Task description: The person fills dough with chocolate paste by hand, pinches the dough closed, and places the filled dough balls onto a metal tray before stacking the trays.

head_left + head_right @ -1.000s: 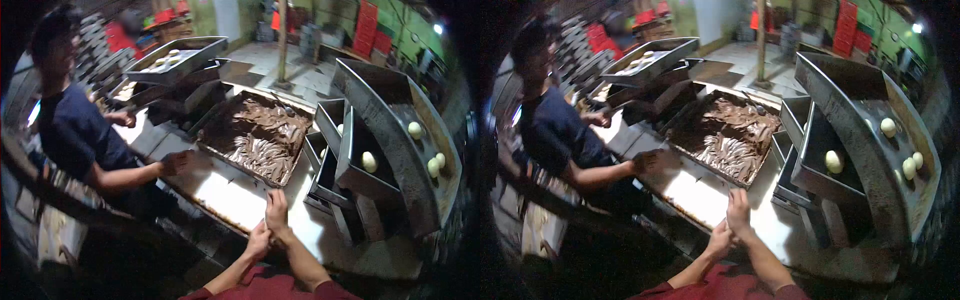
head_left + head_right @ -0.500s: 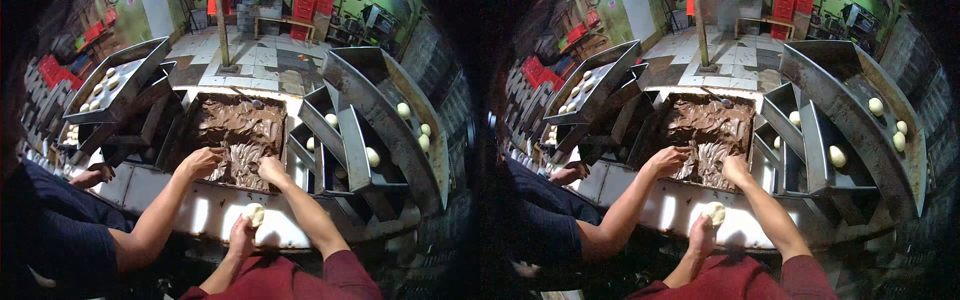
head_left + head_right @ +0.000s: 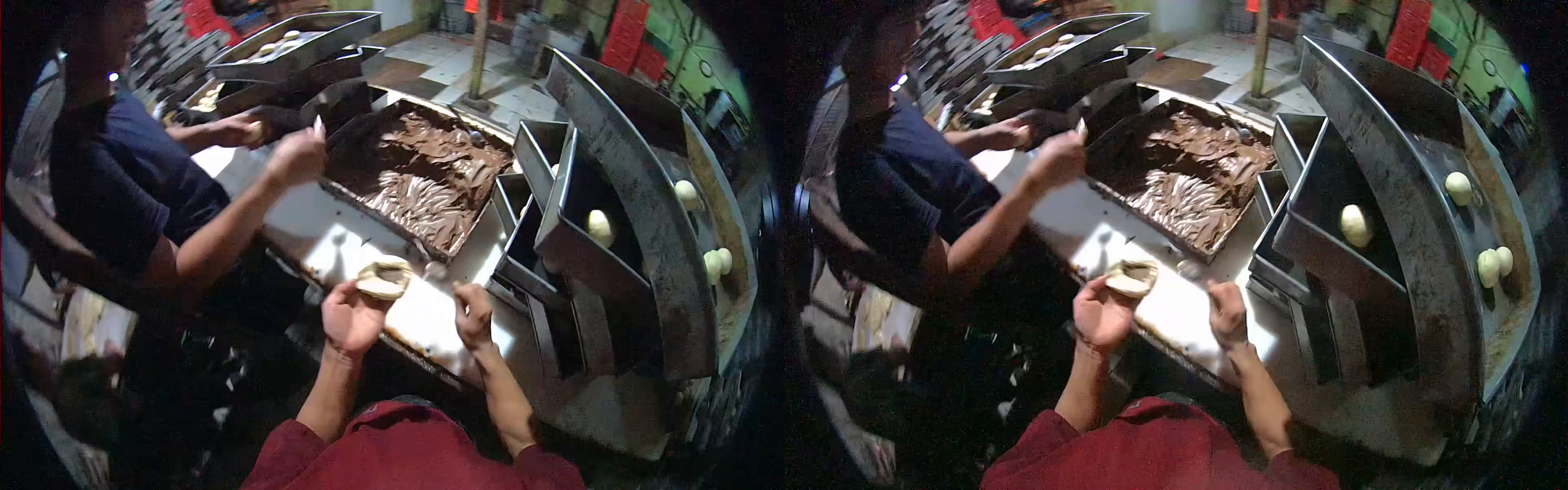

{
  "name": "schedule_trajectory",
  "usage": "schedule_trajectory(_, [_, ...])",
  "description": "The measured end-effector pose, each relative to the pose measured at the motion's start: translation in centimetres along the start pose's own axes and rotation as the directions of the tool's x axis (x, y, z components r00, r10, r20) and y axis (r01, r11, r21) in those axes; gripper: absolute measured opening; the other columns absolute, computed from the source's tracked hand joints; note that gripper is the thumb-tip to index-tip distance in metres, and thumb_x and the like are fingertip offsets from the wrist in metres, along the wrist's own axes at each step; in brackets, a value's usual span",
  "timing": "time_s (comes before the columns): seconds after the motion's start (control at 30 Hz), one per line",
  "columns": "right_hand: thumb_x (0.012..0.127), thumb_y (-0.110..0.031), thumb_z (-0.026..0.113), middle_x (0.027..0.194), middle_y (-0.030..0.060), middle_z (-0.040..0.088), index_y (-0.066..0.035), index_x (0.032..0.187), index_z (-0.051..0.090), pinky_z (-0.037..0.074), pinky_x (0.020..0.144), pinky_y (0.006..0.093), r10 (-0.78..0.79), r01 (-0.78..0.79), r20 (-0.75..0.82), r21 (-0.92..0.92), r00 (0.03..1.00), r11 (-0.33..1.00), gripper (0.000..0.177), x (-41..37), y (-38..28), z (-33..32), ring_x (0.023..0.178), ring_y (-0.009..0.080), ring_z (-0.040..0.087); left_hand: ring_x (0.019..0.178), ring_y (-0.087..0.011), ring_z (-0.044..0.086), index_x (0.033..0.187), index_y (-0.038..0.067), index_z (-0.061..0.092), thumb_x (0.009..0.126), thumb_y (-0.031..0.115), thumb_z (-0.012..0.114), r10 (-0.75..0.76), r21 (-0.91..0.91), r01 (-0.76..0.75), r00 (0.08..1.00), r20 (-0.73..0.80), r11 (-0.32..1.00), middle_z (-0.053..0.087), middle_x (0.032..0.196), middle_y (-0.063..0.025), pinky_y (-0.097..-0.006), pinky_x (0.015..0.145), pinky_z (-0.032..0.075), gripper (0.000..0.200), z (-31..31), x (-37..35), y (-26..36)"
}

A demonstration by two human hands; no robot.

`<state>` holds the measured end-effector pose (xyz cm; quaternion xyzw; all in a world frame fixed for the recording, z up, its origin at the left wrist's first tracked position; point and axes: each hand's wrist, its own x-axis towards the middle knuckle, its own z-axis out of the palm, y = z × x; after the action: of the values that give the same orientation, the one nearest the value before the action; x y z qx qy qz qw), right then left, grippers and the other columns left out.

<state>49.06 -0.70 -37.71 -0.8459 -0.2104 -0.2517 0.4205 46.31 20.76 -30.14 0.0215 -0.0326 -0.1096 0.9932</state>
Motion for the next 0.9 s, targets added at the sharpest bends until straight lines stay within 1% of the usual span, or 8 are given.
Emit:
schedule_trajectory(0.17, [0.085,0.002,0.041,0.098,0.0194,0.049,0.005,0.113,0.047,0.044,0.079,0.0382,0.283,-0.290,-0.076,-0.110,0.956,0.951,0.029,-0.8,2.2,4.5,0.092,0.0310,0.051,0.116,-0.0347,0.043,0.136,0.002,0.019,0.064,-0.013,0.036,0.205,0.521,-0.142,0.976,-0.066,0.842,0.038,0.128,-0.0228,-0.0453,0.098,0.037,0.075,2.4,-7.7,-1.4])
schedule_trajectory(0.3, [0.087,-0.008,0.045,0.111,0.0231,0.047,0.005,0.127,0.038,0.040,0.090,0.0383,0.312,-0.315,-0.049,-0.131,0.949,0.940,0.042,-3.2,-1.6,2.5,0.108,0.0316,0.044,0.106,-0.0293,0.051,0.135,0.015,0.022,0.078,0.007,0.058,0.156,0.285,-0.135,0.987,-0.050,0.949,0.043,0.122,-0.0197,-0.0452,0.089,0.045,0.068,2.4,-12.3,-4.9])
schedule_trajectory(0.43, [0.090,-0.020,0.049,0.087,0.0111,0.062,0.003,0.104,0.058,0.046,0.076,0.0316,0.452,-0.563,0.336,0.486,0.826,0.669,0.028,-6.1,-11.5,-5.8,0.083,0.0195,0.058,0.086,-0.0224,0.057,0.132,0.008,0.027,0.078,0.008,0.054,0.083,0.395,-0.004,0.980,-0.182,0.918,0.055,0.098,-0.0107,-0.0340,0.075,0.049,0.061,1.8,-16.0,-8.3])
schedule_trajectory(0.57, [0.089,-0.018,0.049,0.083,0.0049,0.059,-0.001,0.095,0.062,0.045,0.068,0.0256,0.261,-0.742,0.789,0.329,0.556,0.584,0.022,-9.3,-16.1,-12.6,0.073,0.0122,0.055,0.078,-0.0183,0.056,0.132,0.007,0.027,0.075,-0.001,0.049,-0.222,0.705,0.326,0.945,-0.239,0.629,0.054,0.093,-0.0121,-0.0309,0.065,0.049,0.062,0.9,-19.1,-12.5])
schedule_trajectory(0.67, [0.079,-0.015,0.062,0.091,0.0114,0.056,-0.001,0.092,0.062,0.046,0.073,0.0322,-0.043,0.004,0.340,0.115,0.940,0.993,0.019,-15.8,-17.8,-16.5,0.083,0.0230,0.056,0.086,-0.0211,0.058,0.125,0.002,0.034,0.078,-0.001,0.042,-0.178,0.626,0.499,0.845,-0.504,0.599,0.054,0.101,-0.0139,-0.0308,0.071,0.051,0.048,0.9,-20.4,-15.4])
schedule_trajectory(0.77, [0.078,-0.017,0.062,0.087,0.0134,0.054,-0.001,0.093,0.057,0.048,0.069,0.0332,-0.280,0.343,0.293,-0.190,0.914,0.920,0.023,-21.2,-18.4,-19.5,0.080,0.0283,0.055,0.090,-0.0202,0.057,0.123,-0.001,0.037,0.077,-0.003,0.040,-0.282,0.289,0.485,0.798,-0.533,0.825,0.054,0.106,-0.0153,-0.0300,0.076,0.050,0.046,0.6,-21.6,-20.8])
schedule_trajectory(0.83, [0.076,-0.014,0.065,0.089,0.0128,0.057,-0.003,0.094,0.056,0.048,0.069,0.0356,-0.042,0.099,0.294,-0.181,0.955,0.978,0.022,-22.2,-17.9,-23.5,0.081,0.0276,0.057,0.090,-0.0177,0.056,0.120,-0.002,0.041,0.078,-0.003,0.042,-0.416,0.220,0.571,0.766,-0.489,0.791,0.055,0.107,-0.0134,-0.0291,0.077,0.048,0.042,3.1,-22.5,-23.6])
schedule_trajectory(0.9, [0.079,-0.012,0.062,0.086,0.0129,0.058,-0.002,0.095,0.054,0.048,0.067,0.0333,0.236,-0.232,0.289,-0.050,0.928,0.972,0.020,-21.9,-17.7,-28.0,0.080,0.0237,0.059,0.092,-0.0145,0.054,0.116,-0.003,0.046,0.084,0.004,0.045,-0.443,0.691,0.497,0.852,-0.277,0.524,0.056,0.104,-0.0095,-0.0275,0.077,0.046,0.033,4.7,-23.1,-26.6])
